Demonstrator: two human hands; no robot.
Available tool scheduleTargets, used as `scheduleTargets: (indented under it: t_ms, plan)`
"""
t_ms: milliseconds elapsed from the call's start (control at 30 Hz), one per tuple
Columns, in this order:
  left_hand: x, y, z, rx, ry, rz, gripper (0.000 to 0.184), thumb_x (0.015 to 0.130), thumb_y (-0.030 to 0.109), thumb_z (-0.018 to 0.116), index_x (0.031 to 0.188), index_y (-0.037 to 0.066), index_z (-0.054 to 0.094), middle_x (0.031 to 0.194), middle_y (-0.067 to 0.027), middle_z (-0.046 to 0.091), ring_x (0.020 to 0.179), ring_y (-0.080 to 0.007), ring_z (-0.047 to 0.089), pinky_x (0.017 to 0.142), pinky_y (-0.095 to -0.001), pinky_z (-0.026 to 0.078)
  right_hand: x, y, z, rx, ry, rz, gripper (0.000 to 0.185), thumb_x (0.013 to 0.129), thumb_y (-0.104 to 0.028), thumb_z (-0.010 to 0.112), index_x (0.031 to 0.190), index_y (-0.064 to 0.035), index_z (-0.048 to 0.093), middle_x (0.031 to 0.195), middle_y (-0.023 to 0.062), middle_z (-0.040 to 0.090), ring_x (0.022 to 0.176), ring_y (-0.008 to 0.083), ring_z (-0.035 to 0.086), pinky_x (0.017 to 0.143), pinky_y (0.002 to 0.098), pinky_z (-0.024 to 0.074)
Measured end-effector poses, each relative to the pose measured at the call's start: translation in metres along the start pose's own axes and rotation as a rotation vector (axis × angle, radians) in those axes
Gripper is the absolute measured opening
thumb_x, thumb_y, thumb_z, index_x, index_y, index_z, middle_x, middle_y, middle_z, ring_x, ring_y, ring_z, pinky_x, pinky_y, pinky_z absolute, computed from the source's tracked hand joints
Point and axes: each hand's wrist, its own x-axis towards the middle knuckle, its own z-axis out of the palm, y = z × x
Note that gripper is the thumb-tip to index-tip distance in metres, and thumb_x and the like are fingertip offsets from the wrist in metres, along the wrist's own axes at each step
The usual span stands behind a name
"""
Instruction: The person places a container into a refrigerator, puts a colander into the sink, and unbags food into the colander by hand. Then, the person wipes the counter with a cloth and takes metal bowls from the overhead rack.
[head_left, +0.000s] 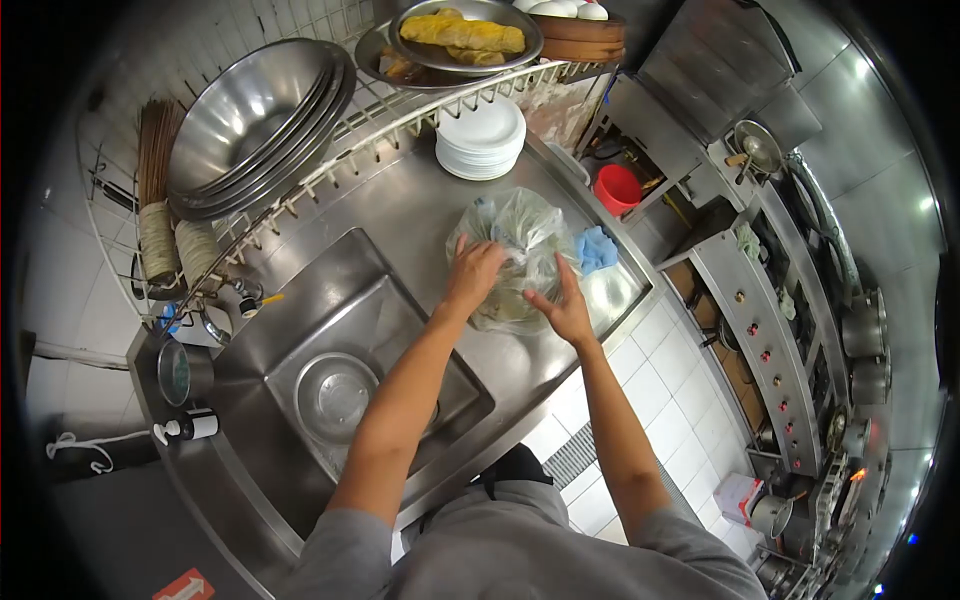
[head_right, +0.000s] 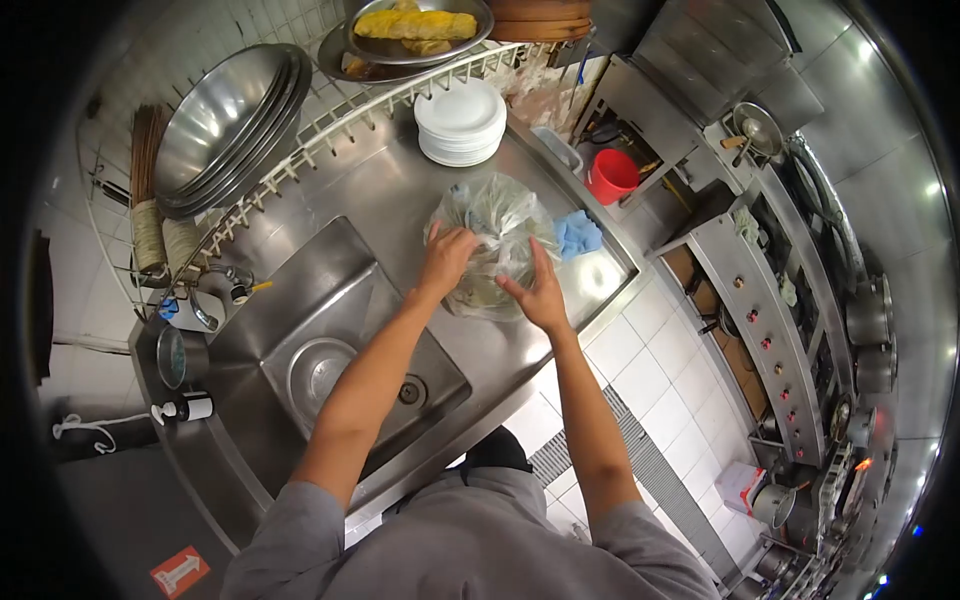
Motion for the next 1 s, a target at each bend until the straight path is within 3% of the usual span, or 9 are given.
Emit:
scheduleTargets:
  t_ms: [67,167,267,300,400,500,633,800,1000]
  plan:
    - [0.003,0.005,-0.006,-0.412,0.062,-0.319,0.021,0.093,0.024,0.053,0.091,0.003,0.056,0.086,-0.0161,0.062,0.085,-0.0353,0.060,0.076,-0.0427,0.046,0.019,0.015,-0.007,0.221,-0.188,0.016,0.078,0.077,-0.033,0.074,0.138,-0.0021,0.037,0.139,0.0226,0.041,0.130,0.0330,0.039,0.107,0.0370,0.0318]
    - [0.008,0.018,-0.023,-0.260,0.031,-0.441,0.031,0.097,0.029,0.045,0.087,0.002,0.056,0.075,-0.0219,0.061,0.074,-0.0439,0.058,0.065,-0.0462,0.047,0.036,0.020,-0.014,0.217,-0.318,-0.050,0.072,0.079,-0.029,0.072,0.138,-0.0050,0.039,0.138,0.0210,0.044,0.130,0.0330,0.039,0.107,0.0370,0.0319]
    - [-0.003,0.045,-0.044,-0.367,0.080,-0.636,0.037,0.098,0.033,0.044,0.085,0.000,0.055,0.074,-0.0222,0.057,0.067,-0.0376,0.056,0.062,-0.0422,0.043,0.040,0.013,-0.018,0.105,-0.320,-0.180,0.067,0.080,-0.025,0.071,0.136,-0.0066,0.042,0.138,0.0200,0.043,0.128,0.0351,0.041,0.105,0.0381,0.0336]
    - [-0.015,0.047,-0.040,-0.415,0.210,-0.677,0.040,0.098,0.035,0.044,0.082,0.000,0.055,0.065,-0.0158,0.054,0.058,-0.0271,0.051,0.058,-0.0378,0.040,0.041,0.000,-0.016,0.014,-0.236,-0.289,0.063,0.080,-0.023,0.071,0.135,-0.0072,0.044,0.137,0.0197,0.044,0.127,0.0366,0.042,0.104,0.0389,0.0351]
    - [-0.047,0.061,-0.049,-0.600,0.292,-0.890,0.041,0.098,0.036,0.043,0.084,-0.001,0.056,0.073,-0.0245,0.057,0.068,-0.0385,0.056,0.063,-0.0439,0.042,0.012,-0.032,-0.007,0.087,-0.144,-0.301,0.053,0.076,-0.020,0.071,0.124,-0.0055,0.052,0.126,0.0174,0.051,0.119,0.0366,0.046,0.101,0.0434,0.0352]
    - [-0.051,0.083,-0.092,-0.685,0.304,-1.044,0.041,0.098,0.035,0.043,0.083,-0.002,0.055,0.068,-0.0209,0.053,0.062,-0.0317,0.051,0.062,-0.0412,0.041,-0.027,-0.093,0.004,-0.169,-0.314,-0.523,0.063,0.069,-0.029,0.078,0.121,-0.0064,0.052,0.120,0.0146,0.050,0.117,0.0322,0.044,0.098,0.0475,0.0306]
    - [-0.070,0.075,-0.135,-0.742,0.424,-1.150,0.042,0.098,0.036,0.044,0.079,-0.001,0.053,0.060,-0.0113,0.047,0.057,-0.0219,0.043,0.058,-0.0369,0.039,-0.045,-0.119,0.043,-0.070,-0.279,-0.594,0.072,0.060,-0.035,0.084,0.116,-0.0027,0.051,0.116,0.0148,0.051,0.108,0.0342,0.046,0.093,0.0465,0.0333]
    - [-0.100,0.064,-0.185,-0.907,0.494,-1.288,0.044,0.098,0.038,0.046,0.074,0.002,0.050,0.058,0.0011,0.038,0.056,-0.0097,0.036,0.052,-0.0319,0.034,-0.085,-0.162,0.084,0.032,-0.254,-0.575,0.069,0.061,-0.031,0.083,0.114,-0.0002,0.051,0.109,0.0156,0.053,0.096,0.0339,0.049,0.084,0.0443,0.0363]
    - [-0.139,0.014,-0.146,-0.679,0.345,-1.165,0.045,0.097,0.038,0.045,0.076,-0.002,0.049,0.061,-0.0135,0.045,0.057,-0.0245,0.043,0.057,-0.0379,0.039,-0.124,-0.135,0.162,0.154,-0.342,-0.278,0.065,0.066,-0.026,0.078,0.117,-0.0001,0.047,0.109,0.0170,0.053,0.100,0.0357,0.051,0.082,0.0448,0.0377]
